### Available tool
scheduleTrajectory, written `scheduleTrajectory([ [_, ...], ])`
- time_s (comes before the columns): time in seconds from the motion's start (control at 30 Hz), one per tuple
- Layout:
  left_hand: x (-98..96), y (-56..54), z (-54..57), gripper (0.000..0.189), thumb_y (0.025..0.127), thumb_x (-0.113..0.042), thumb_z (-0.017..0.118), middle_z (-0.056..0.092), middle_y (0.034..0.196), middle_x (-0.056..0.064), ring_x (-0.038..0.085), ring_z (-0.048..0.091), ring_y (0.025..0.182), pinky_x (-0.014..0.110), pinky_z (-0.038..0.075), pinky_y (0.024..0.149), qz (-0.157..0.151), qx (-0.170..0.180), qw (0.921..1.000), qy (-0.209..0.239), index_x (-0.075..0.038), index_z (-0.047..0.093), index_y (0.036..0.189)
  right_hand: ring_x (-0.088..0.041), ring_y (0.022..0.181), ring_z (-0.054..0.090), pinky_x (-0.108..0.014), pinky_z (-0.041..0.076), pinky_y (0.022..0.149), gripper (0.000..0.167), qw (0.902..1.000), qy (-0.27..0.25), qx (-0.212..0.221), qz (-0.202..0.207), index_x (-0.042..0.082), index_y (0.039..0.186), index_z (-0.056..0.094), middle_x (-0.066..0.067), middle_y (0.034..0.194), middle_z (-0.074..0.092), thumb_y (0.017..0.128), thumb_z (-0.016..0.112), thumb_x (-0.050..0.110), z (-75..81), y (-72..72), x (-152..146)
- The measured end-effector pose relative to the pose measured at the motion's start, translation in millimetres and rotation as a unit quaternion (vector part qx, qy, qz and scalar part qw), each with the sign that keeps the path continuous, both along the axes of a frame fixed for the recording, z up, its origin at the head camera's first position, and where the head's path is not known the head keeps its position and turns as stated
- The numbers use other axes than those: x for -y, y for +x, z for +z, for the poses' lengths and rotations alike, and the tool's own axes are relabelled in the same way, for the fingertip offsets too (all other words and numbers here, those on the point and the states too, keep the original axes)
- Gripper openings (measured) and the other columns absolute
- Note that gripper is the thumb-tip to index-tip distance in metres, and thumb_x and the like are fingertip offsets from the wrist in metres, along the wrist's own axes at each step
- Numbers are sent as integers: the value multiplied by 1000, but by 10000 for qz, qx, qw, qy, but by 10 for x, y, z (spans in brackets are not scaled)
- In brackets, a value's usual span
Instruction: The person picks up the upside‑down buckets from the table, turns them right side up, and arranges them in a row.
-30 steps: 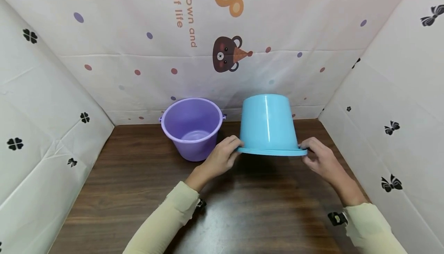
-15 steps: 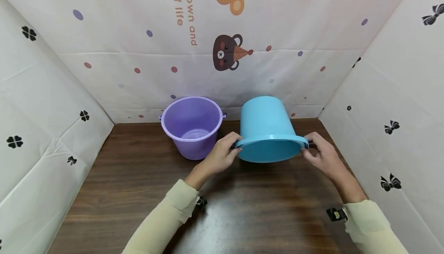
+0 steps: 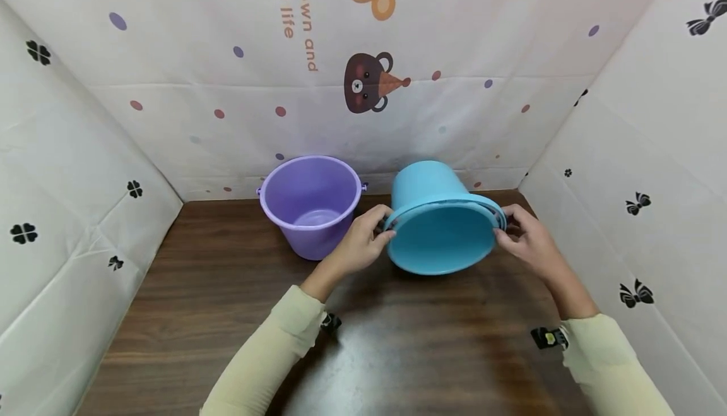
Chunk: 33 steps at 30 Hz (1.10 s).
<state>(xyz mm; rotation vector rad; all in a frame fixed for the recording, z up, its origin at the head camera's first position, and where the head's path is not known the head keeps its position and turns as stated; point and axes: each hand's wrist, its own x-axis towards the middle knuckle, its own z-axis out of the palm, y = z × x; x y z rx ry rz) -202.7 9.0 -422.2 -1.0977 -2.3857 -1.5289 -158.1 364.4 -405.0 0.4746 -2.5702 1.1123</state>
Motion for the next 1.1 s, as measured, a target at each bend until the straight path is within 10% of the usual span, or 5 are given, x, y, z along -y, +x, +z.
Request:
scheduleTrajectory([
  [0.5, -49, -149, 245, 12, 102, -11, 63, 60, 93, 5, 16, 53, 70, 27, 47, 65, 2, 1048, 9944, -163, -10, 58, 113, -3, 84, 57, -16, 53, 66, 29, 9970, -279, 669, 282, -7, 128, 54, -4, 104, 55, 101, 59, 0, 170, -284, -112],
  [1.1, -132, -472, 475, 26, 104, -7, 58, 66, 91, 11, 14, 56, 64, 28, 47, 59, -26, 2937, 9550, 410, 8, 60, 125, -5, 85, 58, -22, 56, 67, 32, 9861, 15, 1574, 537, -12, 130, 54, -20, 111, 60, 106, 53, 9, 467, -732, -172],
])
